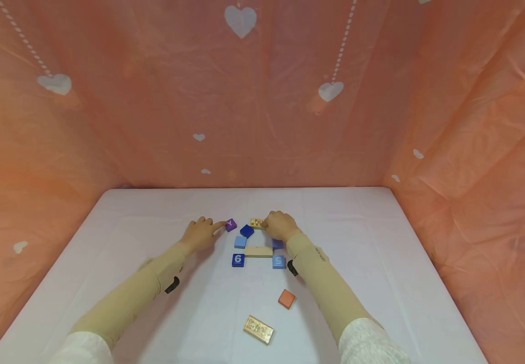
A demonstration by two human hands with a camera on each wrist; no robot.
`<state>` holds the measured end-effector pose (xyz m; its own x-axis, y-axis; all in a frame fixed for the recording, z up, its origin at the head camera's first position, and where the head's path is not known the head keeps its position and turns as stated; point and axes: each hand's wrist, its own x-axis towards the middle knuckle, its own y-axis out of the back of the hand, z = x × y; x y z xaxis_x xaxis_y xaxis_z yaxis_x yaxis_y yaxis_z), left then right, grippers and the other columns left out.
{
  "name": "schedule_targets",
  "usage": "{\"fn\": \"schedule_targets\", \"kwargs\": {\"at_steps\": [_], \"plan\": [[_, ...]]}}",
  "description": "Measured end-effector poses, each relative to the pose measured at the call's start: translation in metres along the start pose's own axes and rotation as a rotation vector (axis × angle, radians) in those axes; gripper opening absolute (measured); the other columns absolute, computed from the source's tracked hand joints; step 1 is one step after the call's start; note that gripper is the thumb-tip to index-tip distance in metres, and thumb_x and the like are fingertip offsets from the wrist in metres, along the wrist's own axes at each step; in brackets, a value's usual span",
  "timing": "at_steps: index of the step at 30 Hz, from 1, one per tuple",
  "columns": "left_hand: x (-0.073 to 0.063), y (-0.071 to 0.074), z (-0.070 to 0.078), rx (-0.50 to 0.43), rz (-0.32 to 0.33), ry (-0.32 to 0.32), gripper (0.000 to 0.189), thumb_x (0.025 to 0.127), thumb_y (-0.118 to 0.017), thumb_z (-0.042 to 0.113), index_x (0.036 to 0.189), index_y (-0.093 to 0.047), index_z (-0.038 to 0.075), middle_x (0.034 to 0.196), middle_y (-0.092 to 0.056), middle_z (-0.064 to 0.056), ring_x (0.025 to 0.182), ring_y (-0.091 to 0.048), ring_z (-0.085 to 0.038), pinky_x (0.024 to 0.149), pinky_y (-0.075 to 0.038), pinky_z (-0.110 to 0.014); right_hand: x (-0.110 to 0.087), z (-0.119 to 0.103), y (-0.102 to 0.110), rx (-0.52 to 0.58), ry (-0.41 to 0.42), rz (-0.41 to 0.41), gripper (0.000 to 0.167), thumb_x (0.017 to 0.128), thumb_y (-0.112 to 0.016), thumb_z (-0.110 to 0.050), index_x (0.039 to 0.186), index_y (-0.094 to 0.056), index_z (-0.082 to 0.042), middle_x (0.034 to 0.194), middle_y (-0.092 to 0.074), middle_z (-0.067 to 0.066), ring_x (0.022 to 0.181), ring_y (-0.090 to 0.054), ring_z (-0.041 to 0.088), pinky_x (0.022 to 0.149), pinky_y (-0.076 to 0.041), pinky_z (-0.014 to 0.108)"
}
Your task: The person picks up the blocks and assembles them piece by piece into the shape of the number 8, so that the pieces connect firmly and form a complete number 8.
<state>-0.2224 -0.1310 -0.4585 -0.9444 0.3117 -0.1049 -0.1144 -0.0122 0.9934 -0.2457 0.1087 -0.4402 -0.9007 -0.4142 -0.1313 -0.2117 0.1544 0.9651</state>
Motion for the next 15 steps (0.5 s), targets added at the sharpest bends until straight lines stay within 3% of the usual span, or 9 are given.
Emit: {"fn": "schedule_targets", "kwargs": {"at_steps": [8,15], "plan": [[-0.025,-0.002,-0.005,-0.012,0.033,-0.033,0.038,0.096,-0.046,0.017,0.133,-0.051,0.024,0.105,-0.063,-0.011,0.098,-0.053,-0.027,0.084,-0.044,-0.045,0.0,-0.001,-0.002,0.045,-0.046,-0.01,0.032,0.085,-0.055,-0.006,0.113,-0.068,-0.014,0.108,-0.064,0.01,0.101,-0.059,0.025,0.094,-0.046,0.042],[-0.044,-0.007,-0.009,-0.02,0.039,-0.045,0.039,0.095,-0.045,0.014,0.132,-0.052,0.024,0.103,-0.063,-0.009,0.097,-0.054,-0.027,0.086,-0.045,-0.046,-0.003,-0.003,0.0,0.052,-0.054,-0.015,0.032,0.087,-0.054,-0.006,0.115,-0.067,-0.014,0.108,-0.063,0.009,0.101,-0.059,0.025,0.095,-0.046,0.043]]}}
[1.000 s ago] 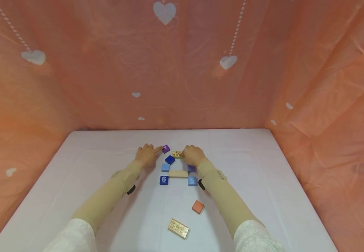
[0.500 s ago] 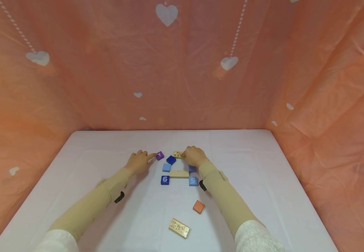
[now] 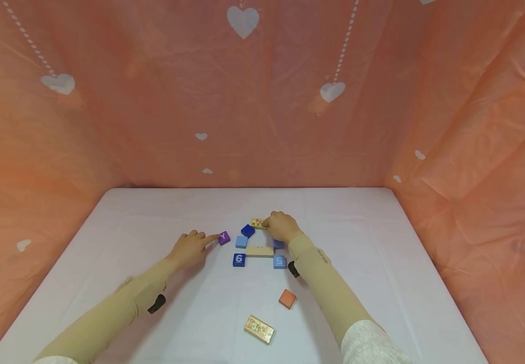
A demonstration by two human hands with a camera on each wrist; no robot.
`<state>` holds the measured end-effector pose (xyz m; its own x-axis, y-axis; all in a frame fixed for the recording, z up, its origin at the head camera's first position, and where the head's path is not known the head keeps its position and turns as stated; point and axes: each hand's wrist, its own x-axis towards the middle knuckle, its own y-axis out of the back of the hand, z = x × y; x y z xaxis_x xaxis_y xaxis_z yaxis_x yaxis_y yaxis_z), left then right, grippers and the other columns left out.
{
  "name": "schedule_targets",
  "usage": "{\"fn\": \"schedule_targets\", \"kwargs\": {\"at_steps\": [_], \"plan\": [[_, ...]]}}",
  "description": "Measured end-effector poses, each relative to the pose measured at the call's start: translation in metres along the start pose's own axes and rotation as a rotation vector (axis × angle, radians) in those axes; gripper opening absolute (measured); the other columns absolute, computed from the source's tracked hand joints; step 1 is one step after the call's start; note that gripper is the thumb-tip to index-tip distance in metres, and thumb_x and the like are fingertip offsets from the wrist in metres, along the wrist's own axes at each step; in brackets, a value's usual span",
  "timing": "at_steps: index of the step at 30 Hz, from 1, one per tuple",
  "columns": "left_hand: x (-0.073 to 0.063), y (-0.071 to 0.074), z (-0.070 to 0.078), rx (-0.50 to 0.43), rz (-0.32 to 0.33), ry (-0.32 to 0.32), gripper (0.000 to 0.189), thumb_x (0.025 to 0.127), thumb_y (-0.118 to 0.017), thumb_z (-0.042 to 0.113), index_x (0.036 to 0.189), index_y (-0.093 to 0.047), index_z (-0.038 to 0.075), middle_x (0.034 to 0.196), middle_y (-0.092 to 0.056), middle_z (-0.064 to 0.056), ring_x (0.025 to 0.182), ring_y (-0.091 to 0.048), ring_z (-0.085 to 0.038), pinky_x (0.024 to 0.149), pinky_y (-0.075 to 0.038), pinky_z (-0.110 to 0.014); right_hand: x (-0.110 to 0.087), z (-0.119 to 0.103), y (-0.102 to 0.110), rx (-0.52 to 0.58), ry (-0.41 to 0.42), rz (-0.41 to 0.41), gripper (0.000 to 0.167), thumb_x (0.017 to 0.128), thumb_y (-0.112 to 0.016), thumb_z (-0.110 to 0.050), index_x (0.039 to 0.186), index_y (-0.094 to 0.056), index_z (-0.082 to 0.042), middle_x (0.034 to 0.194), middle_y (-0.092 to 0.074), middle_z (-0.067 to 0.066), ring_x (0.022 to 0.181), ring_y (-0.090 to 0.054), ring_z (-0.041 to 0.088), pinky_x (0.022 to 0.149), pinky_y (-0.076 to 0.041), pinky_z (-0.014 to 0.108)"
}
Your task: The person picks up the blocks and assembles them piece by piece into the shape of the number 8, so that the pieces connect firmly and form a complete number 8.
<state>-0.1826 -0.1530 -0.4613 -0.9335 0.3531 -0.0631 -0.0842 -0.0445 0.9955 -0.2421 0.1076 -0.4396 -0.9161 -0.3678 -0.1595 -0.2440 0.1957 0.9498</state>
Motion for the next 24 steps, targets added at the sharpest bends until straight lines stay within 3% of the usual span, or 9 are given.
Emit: {"fn": "schedule_targets", "kwargs": {"at_steps": [5,11,18,24], "plan": [[-0.014,-0.003,0.001,-0.026,0.013,-0.009,0.036,0.095,-0.046,0.016,0.129,-0.055,0.023,0.104,-0.064,-0.008,0.102,-0.056,-0.028,0.09,-0.044,-0.048,0.001,0.0,-0.001,0.002,-0.001,-0.001,0.036,0.085,-0.055,-0.004,0.117,-0.066,-0.016,0.107,-0.063,0.008,0.098,-0.059,0.024,0.094,-0.046,0.043],[-0.027,-0.004,0.005,-0.035,0.045,-0.031,0.032,0.094,-0.051,0.018,0.125,-0.059,0.02,0.102,-0.066,-0.008,0.097,-0.059,-0.027,0.088,-0.045,-0.047,0.001,0.001,-0.004,0.011,0.011,-0.019,0.035,0.089,-0.051,-0.007,0.121,-0.063,-0.016,0.112,-0.062,0.01,0.105,-0.058,0.026,0.098,-0.044,0.044],[-0.04,-0.003,0.012,-0.039,0.144,-0.126,0.022,0.088,-0.06,0.018,0.109,-0.068,0.015,0.086,-0.067,-0.005,0.08,-0.056,-0.022,0.079,-0.047,-0.042,-0.001,0.004,-0.006,-0.009,0.061,0.012,0.033,0.089,-0.051,-0.007,0.119,-0.064,-0.014,0.11,-0.063,0.01,0.103,-0.059,0.026,0.095,-0.046,0.043],[-0.047,-0.003,0.018,-0.041,0.202,-0.198,0.018,0.083,-0.065,0.016,0.1,-0.072,0.016,0.08,-0.066,-0.001,0.074,-0.055,-0.018,0.075,-0.047,-0.04,-0.004,0.004,-0.004,0.002,0.101,0.049,0.028,0.091,-0.053,-0.011,0.116,-0.065,-0.011,0.101,-0.063,0.008,0.088,-0.057,0.02,0.086,-0.049,0.039]]}}
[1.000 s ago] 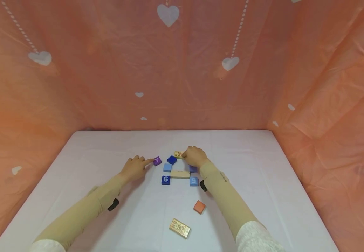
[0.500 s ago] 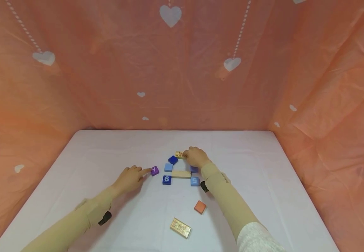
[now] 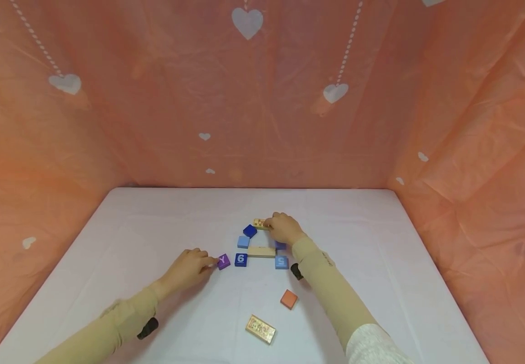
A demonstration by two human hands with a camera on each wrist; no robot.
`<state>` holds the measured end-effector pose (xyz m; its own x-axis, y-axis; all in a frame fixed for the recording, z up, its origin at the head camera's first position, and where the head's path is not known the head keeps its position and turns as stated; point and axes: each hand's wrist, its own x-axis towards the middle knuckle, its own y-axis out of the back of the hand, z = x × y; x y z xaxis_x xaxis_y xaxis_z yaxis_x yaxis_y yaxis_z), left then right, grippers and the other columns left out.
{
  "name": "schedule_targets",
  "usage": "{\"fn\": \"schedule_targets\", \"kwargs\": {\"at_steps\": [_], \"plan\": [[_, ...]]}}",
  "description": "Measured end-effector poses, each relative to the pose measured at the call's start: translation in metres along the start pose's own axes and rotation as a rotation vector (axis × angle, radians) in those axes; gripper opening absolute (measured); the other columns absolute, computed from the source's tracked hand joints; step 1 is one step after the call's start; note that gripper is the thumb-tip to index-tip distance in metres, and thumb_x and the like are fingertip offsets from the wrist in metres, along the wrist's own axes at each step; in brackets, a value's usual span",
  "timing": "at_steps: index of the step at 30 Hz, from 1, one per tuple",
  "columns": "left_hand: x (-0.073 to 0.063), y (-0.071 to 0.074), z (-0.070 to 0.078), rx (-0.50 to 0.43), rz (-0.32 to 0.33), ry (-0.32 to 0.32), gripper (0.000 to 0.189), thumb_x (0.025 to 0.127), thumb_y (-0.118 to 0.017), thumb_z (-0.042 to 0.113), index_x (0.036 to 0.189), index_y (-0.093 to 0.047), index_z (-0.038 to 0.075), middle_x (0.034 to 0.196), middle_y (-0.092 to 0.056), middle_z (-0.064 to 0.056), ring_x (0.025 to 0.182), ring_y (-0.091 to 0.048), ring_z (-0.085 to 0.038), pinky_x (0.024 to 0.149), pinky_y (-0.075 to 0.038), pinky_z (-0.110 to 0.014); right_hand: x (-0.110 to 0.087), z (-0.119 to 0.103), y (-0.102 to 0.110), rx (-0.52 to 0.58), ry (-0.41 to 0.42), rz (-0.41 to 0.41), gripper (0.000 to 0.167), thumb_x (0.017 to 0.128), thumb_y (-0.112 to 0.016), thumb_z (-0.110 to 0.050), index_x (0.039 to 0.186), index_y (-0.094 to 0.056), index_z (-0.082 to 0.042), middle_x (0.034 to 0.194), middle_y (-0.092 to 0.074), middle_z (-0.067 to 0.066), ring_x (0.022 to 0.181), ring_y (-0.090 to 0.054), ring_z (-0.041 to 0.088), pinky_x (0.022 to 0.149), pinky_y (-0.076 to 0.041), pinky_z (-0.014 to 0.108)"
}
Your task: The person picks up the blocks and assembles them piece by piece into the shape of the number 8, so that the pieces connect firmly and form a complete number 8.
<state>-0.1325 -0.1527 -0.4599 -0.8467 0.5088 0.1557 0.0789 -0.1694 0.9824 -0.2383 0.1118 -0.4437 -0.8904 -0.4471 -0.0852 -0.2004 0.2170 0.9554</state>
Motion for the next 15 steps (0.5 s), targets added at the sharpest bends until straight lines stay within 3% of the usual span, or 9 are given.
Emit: {"fn": "schedule_targets", "kwargs": {"at_steps": [4,15], "plan": [[-0.002,-0.002,0.005,-0.014,0.031,-0.032,0.016,0.08,-0.069,0.018,0.095,-0.074,0.017,0.077,-0.067,0.001,0.071,-0.056,-0.016,0.073,-0.048,-0.039,-0.003,-0.001,0.003,0.008,0.025,0.026,0.026,0.091,-0.054,-0.012,0.114,-0.066,-0.009,0.099,-0.063,0.009,0.086,-0.057,0.02,0.083,-0.05,0.038],[-0.003,-0.004,0.015,-0.026,0.016,-0.079,0.017,0.078,-0.072,0.028,0.092,-0.075,0.02,0.063,-0.06,0.008,0.061,-0.047,-0.008,0.075,-0.047,-0.036,-0.008,0.003,0.003,0.046,0.014,0.037,0.025,0.092,-0.056,-0.016,0.114,-0.066,-0.009,0.09,-0.061,0.005,0.074,-0.049,0.015,0.07,-0.045,0.028]]}}
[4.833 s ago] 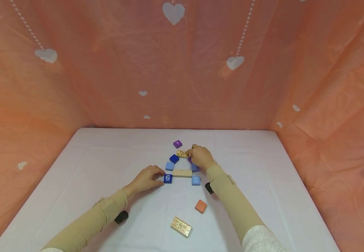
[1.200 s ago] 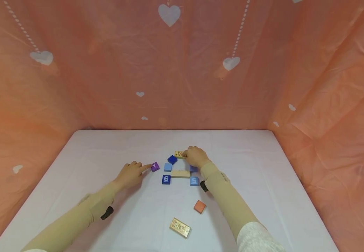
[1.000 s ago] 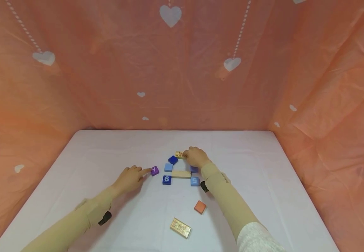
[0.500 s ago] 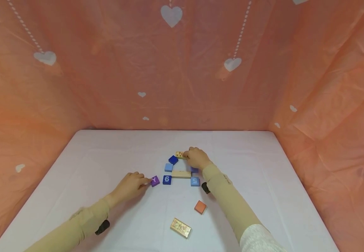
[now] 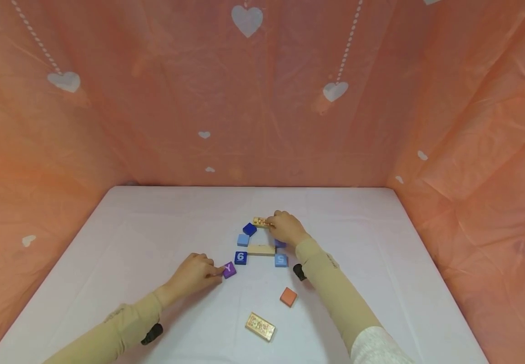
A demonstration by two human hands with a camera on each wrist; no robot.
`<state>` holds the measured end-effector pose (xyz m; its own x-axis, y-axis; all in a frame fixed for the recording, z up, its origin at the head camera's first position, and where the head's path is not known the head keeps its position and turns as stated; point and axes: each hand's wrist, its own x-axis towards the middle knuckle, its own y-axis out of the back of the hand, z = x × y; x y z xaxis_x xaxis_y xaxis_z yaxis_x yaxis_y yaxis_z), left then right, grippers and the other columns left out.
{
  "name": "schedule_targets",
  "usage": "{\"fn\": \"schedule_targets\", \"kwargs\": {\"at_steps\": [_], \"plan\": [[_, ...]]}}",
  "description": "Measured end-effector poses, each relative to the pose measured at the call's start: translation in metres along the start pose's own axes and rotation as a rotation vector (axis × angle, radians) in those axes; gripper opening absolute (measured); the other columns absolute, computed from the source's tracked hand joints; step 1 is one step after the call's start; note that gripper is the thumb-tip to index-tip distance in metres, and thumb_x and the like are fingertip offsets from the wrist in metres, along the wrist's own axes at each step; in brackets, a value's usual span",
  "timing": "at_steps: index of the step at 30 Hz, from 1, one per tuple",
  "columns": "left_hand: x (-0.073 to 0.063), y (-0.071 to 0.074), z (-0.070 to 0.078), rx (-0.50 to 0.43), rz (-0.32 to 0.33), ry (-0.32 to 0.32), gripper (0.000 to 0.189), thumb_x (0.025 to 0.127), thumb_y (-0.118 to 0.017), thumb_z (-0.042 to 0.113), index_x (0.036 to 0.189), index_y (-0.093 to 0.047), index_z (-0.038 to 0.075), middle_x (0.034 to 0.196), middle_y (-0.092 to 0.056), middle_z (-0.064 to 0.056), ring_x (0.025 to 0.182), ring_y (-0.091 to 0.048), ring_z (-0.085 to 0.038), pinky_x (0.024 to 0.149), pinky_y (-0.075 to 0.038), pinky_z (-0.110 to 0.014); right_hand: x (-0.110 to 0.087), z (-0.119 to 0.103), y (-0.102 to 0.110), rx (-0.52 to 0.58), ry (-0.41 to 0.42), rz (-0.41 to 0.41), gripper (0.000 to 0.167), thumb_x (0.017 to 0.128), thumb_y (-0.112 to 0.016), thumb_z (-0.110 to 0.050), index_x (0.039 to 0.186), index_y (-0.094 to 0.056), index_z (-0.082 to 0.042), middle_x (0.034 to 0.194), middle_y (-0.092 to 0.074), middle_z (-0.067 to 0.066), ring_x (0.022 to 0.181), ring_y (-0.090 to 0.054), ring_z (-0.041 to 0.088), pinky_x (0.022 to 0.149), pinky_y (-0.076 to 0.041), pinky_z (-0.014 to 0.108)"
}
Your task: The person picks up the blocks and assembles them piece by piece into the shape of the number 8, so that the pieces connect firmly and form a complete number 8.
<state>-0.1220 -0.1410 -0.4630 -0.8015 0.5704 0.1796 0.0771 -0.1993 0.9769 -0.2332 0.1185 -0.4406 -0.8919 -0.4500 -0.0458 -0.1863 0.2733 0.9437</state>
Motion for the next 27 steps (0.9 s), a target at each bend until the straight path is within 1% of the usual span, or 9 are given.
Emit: {"fn": "schedule_targets", "kwargs": {"at_steps": [2,5,12,18,24,27], "plan": [[0.001,0.0,0.002,0.005,-0.009,-0.005,0.018,0.078,-0.072,0.03,0.093,-0.075,0.021,0.062,-0.06,0.008,0.06,-0.045,-0.007,0.075,-0.047,-0.036,0.0,0.001,0.0,0.006,0.003,0.006,0.025,0.092,-0.056,-0.017,0.113,-0.067,-0.008,0.087,-0.059,0.005,0.072,-0.048,0.014,0.066,-0.042,0.026],[0.003,0.0,0.005,0.008,-0.016,-0.007,0.019,0.079,-0.071,0.034,0.093,-0.076,0.022,0.06,-0.06,0.008,0.058,-0.043,-0.006,0.075,-0.046,-0.035,-0.001,0.002,0.0,0.007,0.006,0.013,0.025,0.092,-0.056,-0.017,0.113,-0.067,-0.008,0.085,-0.058,0.005,0.07,-0.046,0.014,0.063,-0.039,0.025],[0.008,-0.003,0.011,0.025,-0.002,-0.012,0.019,0.076,-0.073,0.038,0.085,-0.076,0.021,0.058,-0.062,0.007,0.056,-0.044,-0.005,0.074,-0.045,-0.033,-0.003,0.003,-0.001,0.006,0.014,0.019,0.025,0.091,-0.057,-0.017,0.112,-0.067,-0.007,0.086,-0.059,0.005,0.071,-0.046,0.014,0.064,-0.04,0.025],[0.012,-0.004,0.013,0.054,0.003,-0.022,0.017,0.077,-0.072,0.038,0.079,-0.076,0.021,0.058,-0.063,0.007,0.055,-0.048,-0.006,0.072,-0.043,-0.031,-0.005,0.003,0.0,0.024,0.017,0.034,0.024,0.09,-0.058,-0.017,0.11,-0.068,-0.007,0.085,-0.059,0.005,0.071,-0.047,0.014,0.064,-0.04,0.024],[0.015,-0.007,0.015,0.062,0.0,-0.022,0.017,0.078,-0.071,0.037,0.078,-0.076,0.021,0.055,-0.06,0.009,0.055,-0.049,-0.007,0.072,-0.042,-0.031,-0.005,0.002,0.001,0.027,0.01,0.033,0.024,0.091,-0.058,-0.016,0.111,-0.068,-0.006,0.085,-0.059,0.006,0.071,-0.047,0.014,0.065,-0.041,0.025],[0.017,-0.008,0.017,0.057,0.007,-0.025,0.016,0.078,-0.071,0.037,0.078,-0.076,0.021,0.057,-0.062,0.008,0.056,-0.05,-0.007,0.071,-0.042,-0.031,-0.004,0.001,0.0,0.033,-0.006,0.021,0.025,0.091,-0.057,-0.017,0.112,-0.067,-0.007,0.087,-0.059,0.006,0.072,-0.047,0.014,0.067,-0.042,0.025]]}}
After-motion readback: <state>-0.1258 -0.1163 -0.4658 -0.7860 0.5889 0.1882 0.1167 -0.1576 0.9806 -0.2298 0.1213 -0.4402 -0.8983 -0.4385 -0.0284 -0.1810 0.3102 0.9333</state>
